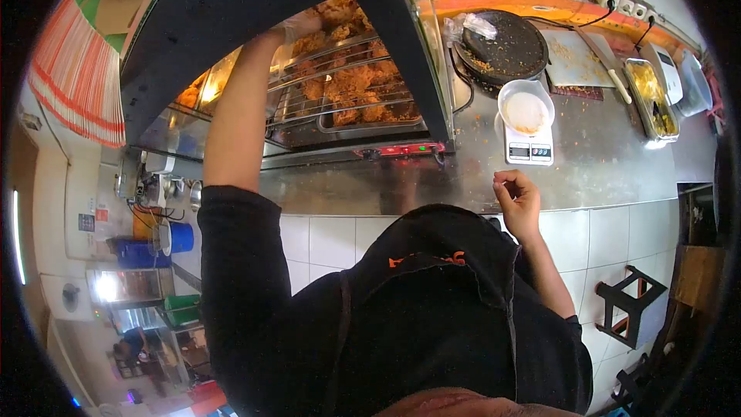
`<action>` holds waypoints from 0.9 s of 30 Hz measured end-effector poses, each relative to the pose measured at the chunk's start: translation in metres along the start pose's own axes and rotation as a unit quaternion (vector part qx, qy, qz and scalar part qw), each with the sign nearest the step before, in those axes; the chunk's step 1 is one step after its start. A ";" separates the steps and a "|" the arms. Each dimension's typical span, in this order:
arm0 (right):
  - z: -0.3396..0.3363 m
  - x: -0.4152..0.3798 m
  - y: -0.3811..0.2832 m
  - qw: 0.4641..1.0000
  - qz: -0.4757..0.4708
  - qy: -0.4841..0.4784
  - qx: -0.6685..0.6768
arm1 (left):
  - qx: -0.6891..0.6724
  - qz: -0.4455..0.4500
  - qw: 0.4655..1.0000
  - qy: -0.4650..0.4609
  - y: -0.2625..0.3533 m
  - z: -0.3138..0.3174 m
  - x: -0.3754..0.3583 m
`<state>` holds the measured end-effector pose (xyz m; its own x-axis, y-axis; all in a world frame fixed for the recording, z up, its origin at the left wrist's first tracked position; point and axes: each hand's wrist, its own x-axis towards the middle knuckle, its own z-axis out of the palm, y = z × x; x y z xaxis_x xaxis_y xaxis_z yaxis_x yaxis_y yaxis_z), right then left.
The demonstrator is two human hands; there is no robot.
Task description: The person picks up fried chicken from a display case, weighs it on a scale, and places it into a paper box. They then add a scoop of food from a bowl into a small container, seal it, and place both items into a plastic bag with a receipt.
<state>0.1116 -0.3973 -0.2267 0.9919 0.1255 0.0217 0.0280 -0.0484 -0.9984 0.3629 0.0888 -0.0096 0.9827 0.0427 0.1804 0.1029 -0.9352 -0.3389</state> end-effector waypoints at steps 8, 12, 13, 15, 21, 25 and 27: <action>-0.003 0.001 0.006 1.000 0.016 0.004 -0.021 | -0.136 0.057 0.964 0.223 -0.007 0.043 -0.007; 0.001 0.002 0.006 0.999 -0.015 -0.007 -0.032 | -0.694 -0.118 0.667 0.243 -0.045 0.029 -0.005; 0.001 0.003 0.006 0.999 -0.017 -0.008 -0.032 | -0.777 -0.132 0.579 0.211 -0.042 0.007 -0.011; 0.002 0.004 0.006 0.999 -0.012 -0.009 -0.033 | -0.829 -0.120 0.518 0.171 -0.011 -0.043 -0.050; 0.003 0.006 0.010 0.999 -0.002 -0.011 -0.037 | -0.958 -0.025 0.265 0.108 0.004 -0.053 -0.114; -0.008 0.007 0.020 0.999 -0.015 -0.004 -0.042 | -0.933 -0.139 0.274 0.185 0.040 -0.061 -0.184; -0.012 0.006 0.015 1.000 0.006 0.000 -0.026 | -0.968 -0.020 0.214 0.128 0.058 -0.064 -0.213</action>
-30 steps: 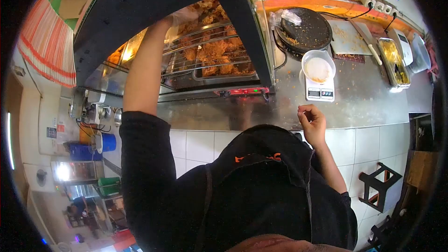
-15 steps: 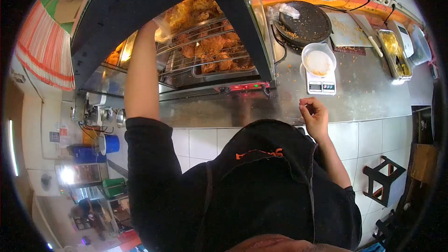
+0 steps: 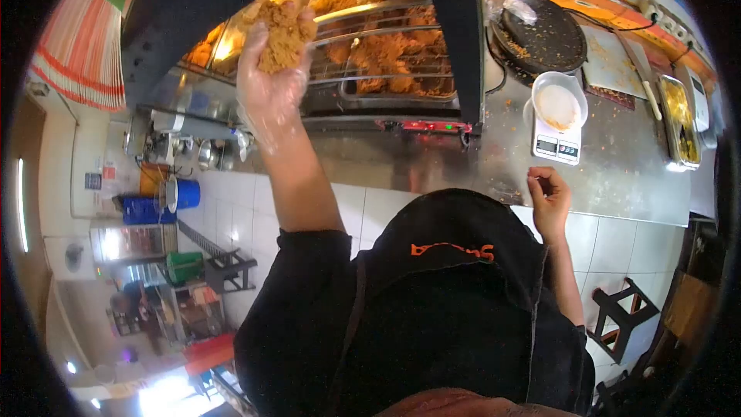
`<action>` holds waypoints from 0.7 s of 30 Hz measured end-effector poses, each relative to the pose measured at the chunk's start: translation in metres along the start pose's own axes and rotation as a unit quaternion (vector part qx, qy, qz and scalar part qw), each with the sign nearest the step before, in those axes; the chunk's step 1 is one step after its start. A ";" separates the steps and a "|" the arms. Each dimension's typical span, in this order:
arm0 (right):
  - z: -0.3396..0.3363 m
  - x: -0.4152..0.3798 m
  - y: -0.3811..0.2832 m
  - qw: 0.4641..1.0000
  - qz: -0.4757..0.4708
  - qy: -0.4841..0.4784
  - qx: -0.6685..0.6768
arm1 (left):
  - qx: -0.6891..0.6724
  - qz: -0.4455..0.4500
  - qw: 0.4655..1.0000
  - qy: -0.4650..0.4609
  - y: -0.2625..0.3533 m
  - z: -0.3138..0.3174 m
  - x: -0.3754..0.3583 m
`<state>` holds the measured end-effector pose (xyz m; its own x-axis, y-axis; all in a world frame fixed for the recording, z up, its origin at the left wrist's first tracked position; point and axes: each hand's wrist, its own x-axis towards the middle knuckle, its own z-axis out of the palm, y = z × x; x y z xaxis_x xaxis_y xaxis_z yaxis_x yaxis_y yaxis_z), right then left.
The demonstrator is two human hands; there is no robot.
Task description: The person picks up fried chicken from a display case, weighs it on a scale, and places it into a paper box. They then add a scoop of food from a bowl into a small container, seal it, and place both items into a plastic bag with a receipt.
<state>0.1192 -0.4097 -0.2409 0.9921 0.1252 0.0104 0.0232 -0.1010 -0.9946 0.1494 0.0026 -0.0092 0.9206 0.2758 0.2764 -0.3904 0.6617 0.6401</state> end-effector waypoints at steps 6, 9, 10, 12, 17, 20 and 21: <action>-0.052 0.001 0.028 0.999 0.030 0.025 -0.033 | -0.066 -0.034 0.990 -0.118 -0.037 0.047 -0.068; -0.081 -0.001 0.047 0.994 0.074 0.060 -0.045 | -0.015 -0.100 0.974 -0.201 -0.058 0.065 -0.083; -0.094 -0.002 0.059 0.993 0.083 0.065 -0.053 | -0.017 -0.119 0.972 -0.203 -0.065 0.073 -0.088; -0.115 -0.001 0.075 0.990 0.101 0.073 -0.073 | -0.031 -0.152 0.968 -0.196 -0.084 0.089 -0.099; -0.175 0.012 0.114 0.964 0.150 0.126 -0.181 | -0.060 -0.205 0.969 -0.124 -0.153 0.123 -0.093; -0.208 0.019 0.140 0.945 0.139 0.168 -0.246 | -0.047 -0.223 0.972 -0.055 -0.212 0.135 -0.079; -0.212 0.025 0.136 0.924 0.167 0.177 -0.293 | -0.022 -0.222 0.974 -0.029 -0.236 0.133 -0.072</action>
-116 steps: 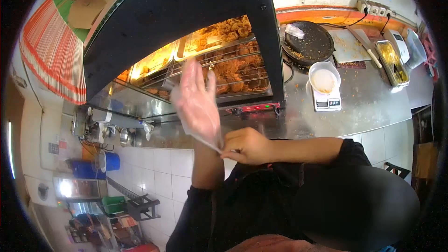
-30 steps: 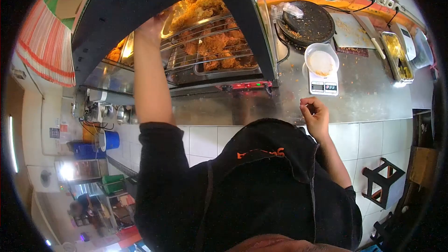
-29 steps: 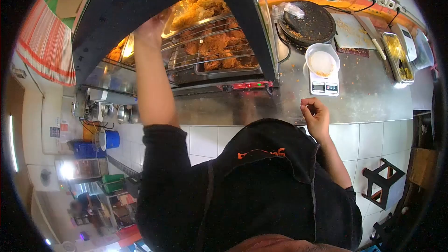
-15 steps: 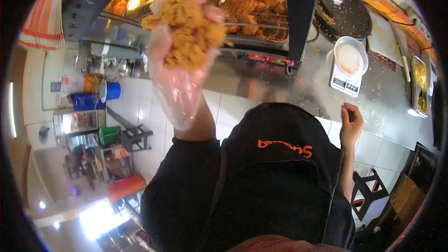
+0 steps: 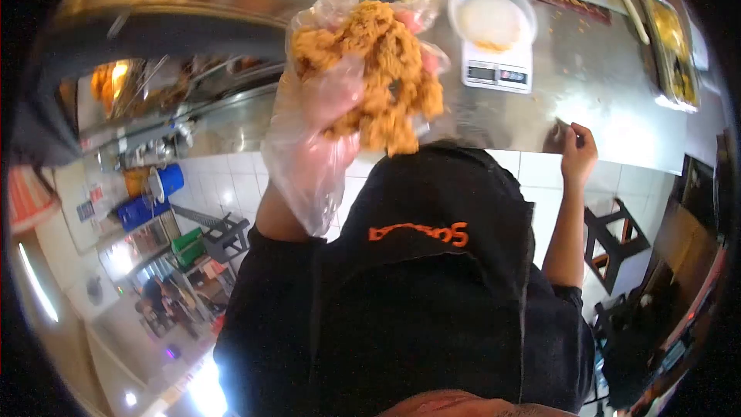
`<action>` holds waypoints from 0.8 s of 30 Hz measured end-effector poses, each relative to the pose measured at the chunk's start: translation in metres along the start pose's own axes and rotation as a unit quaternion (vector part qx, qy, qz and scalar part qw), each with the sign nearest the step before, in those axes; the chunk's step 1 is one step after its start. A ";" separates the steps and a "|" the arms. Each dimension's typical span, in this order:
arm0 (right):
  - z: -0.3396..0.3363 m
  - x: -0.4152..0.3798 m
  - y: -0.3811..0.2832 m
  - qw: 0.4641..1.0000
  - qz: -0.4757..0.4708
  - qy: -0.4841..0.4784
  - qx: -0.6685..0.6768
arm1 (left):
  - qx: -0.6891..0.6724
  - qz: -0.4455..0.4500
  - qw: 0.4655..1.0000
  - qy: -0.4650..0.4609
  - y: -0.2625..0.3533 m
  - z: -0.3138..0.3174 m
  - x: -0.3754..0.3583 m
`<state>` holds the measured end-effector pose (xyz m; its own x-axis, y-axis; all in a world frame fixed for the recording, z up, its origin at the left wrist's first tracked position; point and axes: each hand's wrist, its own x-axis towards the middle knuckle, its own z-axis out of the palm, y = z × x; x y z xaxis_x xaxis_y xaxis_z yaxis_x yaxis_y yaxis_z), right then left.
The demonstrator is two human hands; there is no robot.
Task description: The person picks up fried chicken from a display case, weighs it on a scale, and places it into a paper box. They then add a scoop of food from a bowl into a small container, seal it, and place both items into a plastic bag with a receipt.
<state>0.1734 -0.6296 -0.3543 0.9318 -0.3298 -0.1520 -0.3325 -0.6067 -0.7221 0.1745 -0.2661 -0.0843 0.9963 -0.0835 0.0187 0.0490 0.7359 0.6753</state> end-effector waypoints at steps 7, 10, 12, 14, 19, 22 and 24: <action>0.015 0.031 0.004 0.971 -0.183 0.121 -0.098 | 0.391 -0.005 0.915 0.098 -0.152 -0.114 0.150; 0.017 0.032 0.014 0.963 -0.215 0.139 -0.082 | 0.450 -0.076 0.890 -0.020 -0.189 -0.158 0.181; 0.019 0.032 0.012 0.966 -0.203 0.146 -0.069 | 0.504 -0.078 0.859 -0.049 -0.208 -0.161 0.192; 0.020 0.031 0.013 0.965 -0.199 0.154 -0.080 | 0.643 0.015 0.752 -0.145 -0.189 -0.118 0.185; 0.021 0.034 0.020 0.956 -0.232 0.160 -0.077 | 0.547 -0.071 0.833 -0.047 -0.195 -0.112 0.182; 0.020 0.034 0.021 0.957 -0.230 0.158 -0.079 | 0.609 0.016 0.788 -0.089 -0.191 -0.126 0.186; 0.019 0.033 0.021 0.959 -0.223 0.155 -0.081 | 0.609 0.082 0.782 -0.104 -0.195 -0.132 0.187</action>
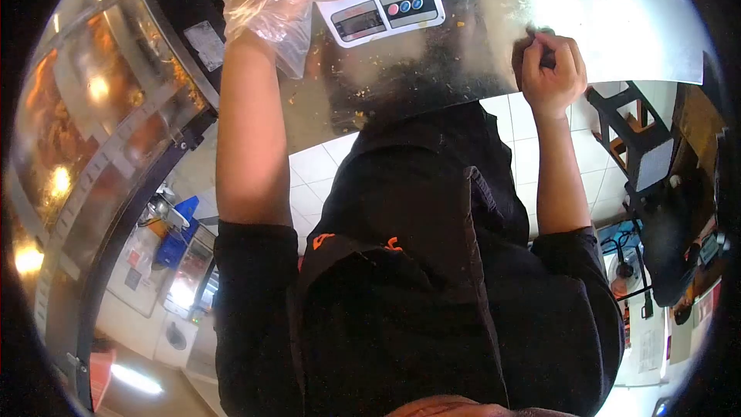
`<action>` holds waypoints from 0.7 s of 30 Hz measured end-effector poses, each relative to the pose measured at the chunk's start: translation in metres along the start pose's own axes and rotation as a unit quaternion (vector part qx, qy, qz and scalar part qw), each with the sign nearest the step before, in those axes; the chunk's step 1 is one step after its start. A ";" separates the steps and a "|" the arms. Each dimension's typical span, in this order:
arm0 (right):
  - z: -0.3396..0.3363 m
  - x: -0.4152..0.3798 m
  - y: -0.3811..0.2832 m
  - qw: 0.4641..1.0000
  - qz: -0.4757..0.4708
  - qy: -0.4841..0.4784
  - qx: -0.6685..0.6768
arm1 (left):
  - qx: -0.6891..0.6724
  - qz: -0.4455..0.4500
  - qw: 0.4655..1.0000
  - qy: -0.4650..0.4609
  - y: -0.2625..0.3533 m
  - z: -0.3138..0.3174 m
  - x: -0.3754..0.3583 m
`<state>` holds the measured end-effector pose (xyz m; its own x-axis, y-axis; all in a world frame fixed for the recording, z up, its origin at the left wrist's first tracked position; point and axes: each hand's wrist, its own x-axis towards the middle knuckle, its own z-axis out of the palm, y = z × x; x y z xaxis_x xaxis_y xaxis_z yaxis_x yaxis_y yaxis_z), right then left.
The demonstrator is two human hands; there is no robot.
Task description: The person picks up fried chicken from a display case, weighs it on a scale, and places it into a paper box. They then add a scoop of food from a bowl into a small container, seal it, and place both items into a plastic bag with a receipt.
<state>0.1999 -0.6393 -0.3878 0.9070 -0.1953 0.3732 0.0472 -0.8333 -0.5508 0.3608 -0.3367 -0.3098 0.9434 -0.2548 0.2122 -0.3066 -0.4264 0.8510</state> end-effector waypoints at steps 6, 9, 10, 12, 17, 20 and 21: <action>0.001 0.000 0.000 1.000 -0.008 0.004 0.003 | -0.316 -0.083 0.945 0.014 -0.006 0.002 0.000; 0.002 -0.001 0.002 1.000 -0.011 0.002 0.005 | -0.402 -0.085 0.911 0.025 -0.012 0.000 -0.001; 0.000 -0.001 0.001 1.000 -0.006 -0.004 0.000 | -0.191 -0.029 0.981 0.029 -0.008 -0.007 0.001; -0.001 -0.001 0.000 1.000 0.001 -0.005 -0.004 | 0.034 0.042 0.998 0.036 -0.003 -0.016 0.000; 0.000 -0.002 -0.002 1.000 0.013 -0.004 0.002 | 0.301 0.124 0.945 0.020 0.018 -0.040 -0.005; 0.001 -0.003 0.000 1.000 0.024 -0.003 0.010 | 0.421 0.114 0.900 -0.011 0.019 -0.045 -0.006; 0.000 -0.003 -0.001 1.000 0.019 -0.006 0.004 | 0.445 0.116 0.888 -0.012 0.014 -0.046 -0.006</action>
<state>0.1975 -0.6375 -0.3882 0.9135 -0.2195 0.3426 0.0165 -0.8213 -0.5702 0.3563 -0.3015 -0.2770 0.8427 -0.4390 0.3118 -0.4806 -0.8743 0.0682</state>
